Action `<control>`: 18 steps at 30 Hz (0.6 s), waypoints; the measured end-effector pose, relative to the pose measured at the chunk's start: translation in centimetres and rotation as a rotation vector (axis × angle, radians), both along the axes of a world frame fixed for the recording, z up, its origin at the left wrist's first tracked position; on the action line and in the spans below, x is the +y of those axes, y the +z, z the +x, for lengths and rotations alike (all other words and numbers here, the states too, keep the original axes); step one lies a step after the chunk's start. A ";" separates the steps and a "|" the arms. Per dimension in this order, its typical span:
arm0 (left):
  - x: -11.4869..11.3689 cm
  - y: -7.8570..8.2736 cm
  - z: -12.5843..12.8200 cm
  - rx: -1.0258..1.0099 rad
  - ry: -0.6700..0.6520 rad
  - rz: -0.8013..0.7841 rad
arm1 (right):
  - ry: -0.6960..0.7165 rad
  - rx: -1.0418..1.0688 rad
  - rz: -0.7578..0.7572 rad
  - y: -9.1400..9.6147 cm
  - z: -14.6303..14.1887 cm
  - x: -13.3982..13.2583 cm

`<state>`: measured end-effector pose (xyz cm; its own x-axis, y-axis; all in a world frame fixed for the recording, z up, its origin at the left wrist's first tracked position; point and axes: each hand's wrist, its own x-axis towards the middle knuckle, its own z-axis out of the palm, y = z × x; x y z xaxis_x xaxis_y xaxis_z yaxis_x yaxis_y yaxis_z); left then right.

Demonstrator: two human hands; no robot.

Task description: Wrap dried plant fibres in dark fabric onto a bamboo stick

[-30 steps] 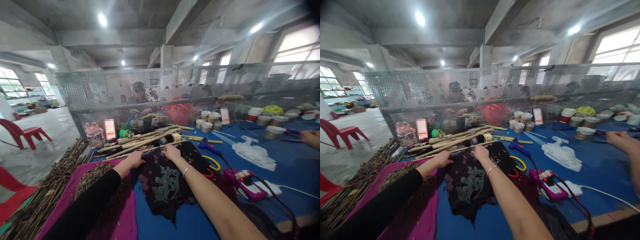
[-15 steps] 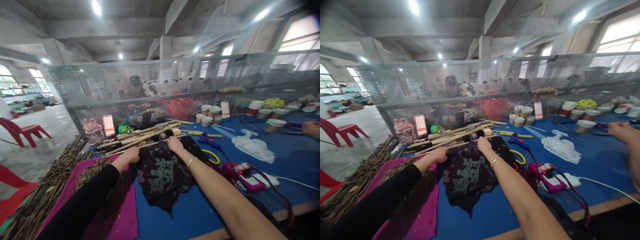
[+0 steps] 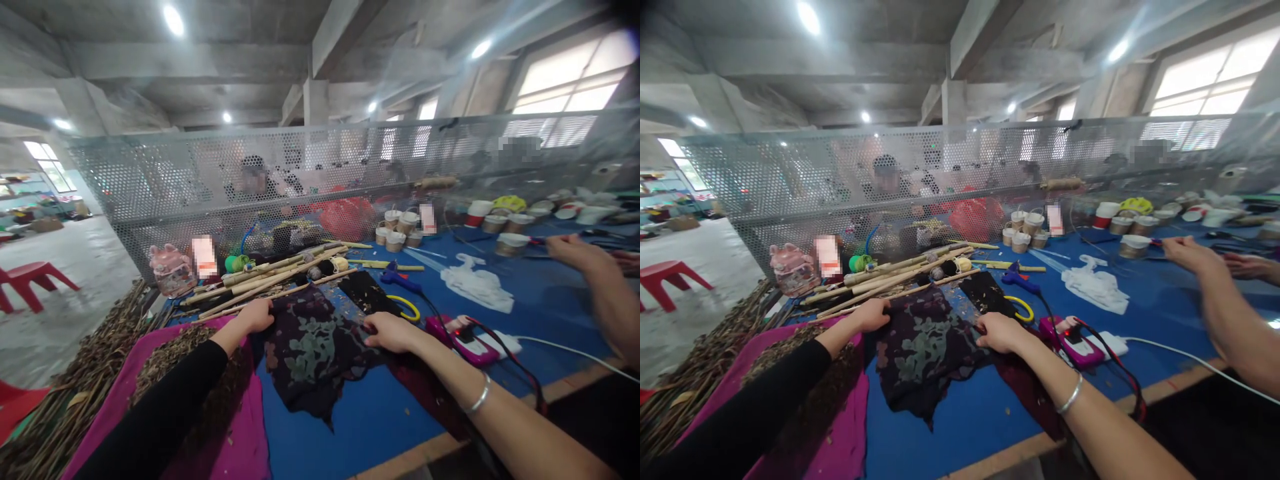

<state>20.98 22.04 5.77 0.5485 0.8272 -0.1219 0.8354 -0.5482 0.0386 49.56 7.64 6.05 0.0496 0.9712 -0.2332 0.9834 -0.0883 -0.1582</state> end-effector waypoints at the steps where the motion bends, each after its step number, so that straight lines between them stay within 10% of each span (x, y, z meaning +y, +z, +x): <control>1: 0.0 0.0 0.0 -0.007 -0.007 0.000 | 0.020 0.014 -0.021 0.1 0.5 0.1; 11: -4.2 0.5 2.1 -0.009 0.142 0.145 | -0.028 -0.083 0.017 1.2 1.1 2.3; 18: -10.4 -1.5 2.9 0.046 -0.101 -0.083 | -0.067 -0.092 0.236 -1.2 -3.9 5.8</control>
